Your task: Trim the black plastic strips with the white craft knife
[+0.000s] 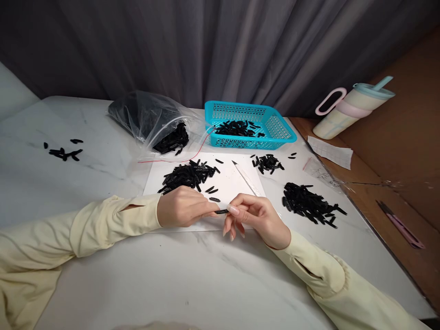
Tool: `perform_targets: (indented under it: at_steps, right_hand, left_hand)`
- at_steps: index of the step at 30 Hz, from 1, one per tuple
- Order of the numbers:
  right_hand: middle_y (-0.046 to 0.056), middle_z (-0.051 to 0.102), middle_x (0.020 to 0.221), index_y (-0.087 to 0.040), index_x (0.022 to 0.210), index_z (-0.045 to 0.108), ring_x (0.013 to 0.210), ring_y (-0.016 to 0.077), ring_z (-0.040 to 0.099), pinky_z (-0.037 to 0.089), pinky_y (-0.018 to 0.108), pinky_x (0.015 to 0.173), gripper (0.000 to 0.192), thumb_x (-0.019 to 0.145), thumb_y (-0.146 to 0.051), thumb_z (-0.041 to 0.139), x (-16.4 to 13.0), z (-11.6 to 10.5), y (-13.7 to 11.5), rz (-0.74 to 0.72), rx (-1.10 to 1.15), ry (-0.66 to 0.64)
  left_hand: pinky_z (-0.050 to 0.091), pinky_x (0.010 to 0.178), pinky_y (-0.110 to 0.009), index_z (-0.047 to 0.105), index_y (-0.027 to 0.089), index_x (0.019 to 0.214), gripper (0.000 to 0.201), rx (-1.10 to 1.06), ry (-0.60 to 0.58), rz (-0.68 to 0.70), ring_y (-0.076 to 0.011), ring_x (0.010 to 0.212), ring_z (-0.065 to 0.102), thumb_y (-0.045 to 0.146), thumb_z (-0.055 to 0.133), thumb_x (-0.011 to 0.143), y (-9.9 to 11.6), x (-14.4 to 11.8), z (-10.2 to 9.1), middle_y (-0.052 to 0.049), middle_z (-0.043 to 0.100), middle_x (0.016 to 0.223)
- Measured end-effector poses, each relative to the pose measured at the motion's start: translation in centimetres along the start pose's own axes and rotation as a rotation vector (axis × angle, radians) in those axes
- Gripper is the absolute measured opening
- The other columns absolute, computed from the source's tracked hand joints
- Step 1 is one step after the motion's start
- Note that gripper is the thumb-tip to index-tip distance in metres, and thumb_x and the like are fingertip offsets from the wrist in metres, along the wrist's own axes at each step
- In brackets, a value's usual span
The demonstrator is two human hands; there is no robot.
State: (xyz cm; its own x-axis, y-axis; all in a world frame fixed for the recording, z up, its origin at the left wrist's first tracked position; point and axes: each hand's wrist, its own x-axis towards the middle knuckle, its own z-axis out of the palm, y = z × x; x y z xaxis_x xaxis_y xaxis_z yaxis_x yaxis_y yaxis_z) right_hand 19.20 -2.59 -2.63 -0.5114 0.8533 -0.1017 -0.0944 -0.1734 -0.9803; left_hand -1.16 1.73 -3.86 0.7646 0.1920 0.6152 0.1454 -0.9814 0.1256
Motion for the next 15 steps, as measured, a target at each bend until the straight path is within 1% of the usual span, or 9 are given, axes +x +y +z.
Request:
perform_targets:
  at_steps: [6,12,15]
  right_hand:
    - [0.004,0.066,0.061,-0.015,0.072,0.054,0.046,0.0116,0.059,0.037,0.020,0.041,0.022,0.087,-0.032,0.055,-0.14,-0.01,0.03,0.010,-0.015,-0.010]
    - [0.004,0.066,0.060,-0.015,0.071,0.053,0.046,0.0121,0.059,0.036,0.021,0.041,0.025,0.086,-0.035,0.055,-0.11,0.05,-0.04,0.032,-0.038,-0.012]
    - [0.005,0.066,0.061,-0.016,0.070,0.052,0.047,0.0120,0.059,0.036,0.021,0.040,0.027,0.087,-0.037,0.053,0.02,0.07,-0.06,0.039,-0.050,-0.015]
  left_hand:
    - [0.031,0.046,-0.024,0.064,0.016,0.080,0.023,0.009,-0.033,0.001,-0.0113,0.041,0.046,0.015,0.043,0.088,0.00,-0.03,0.05,0.001,0.052,0.045]
    - [0.032,0.044,-0.024,0.063,0.015,0.081,0.024,0.010,-0.046,0.034,-0.0114,0.041,0.045,0.014,0.040,0.088,-0.15,-0.11,0.05,0.001,0.052,0.045]
    - [0.032,0.045,-0.024,0.063,0.015,0.079,0.026,0.012,-0.056,0.045,-0.0111,0.041,0.046,0.015,0.039,0.089,-0.24,-0.07,0.04,0.000,0.053,0.046]
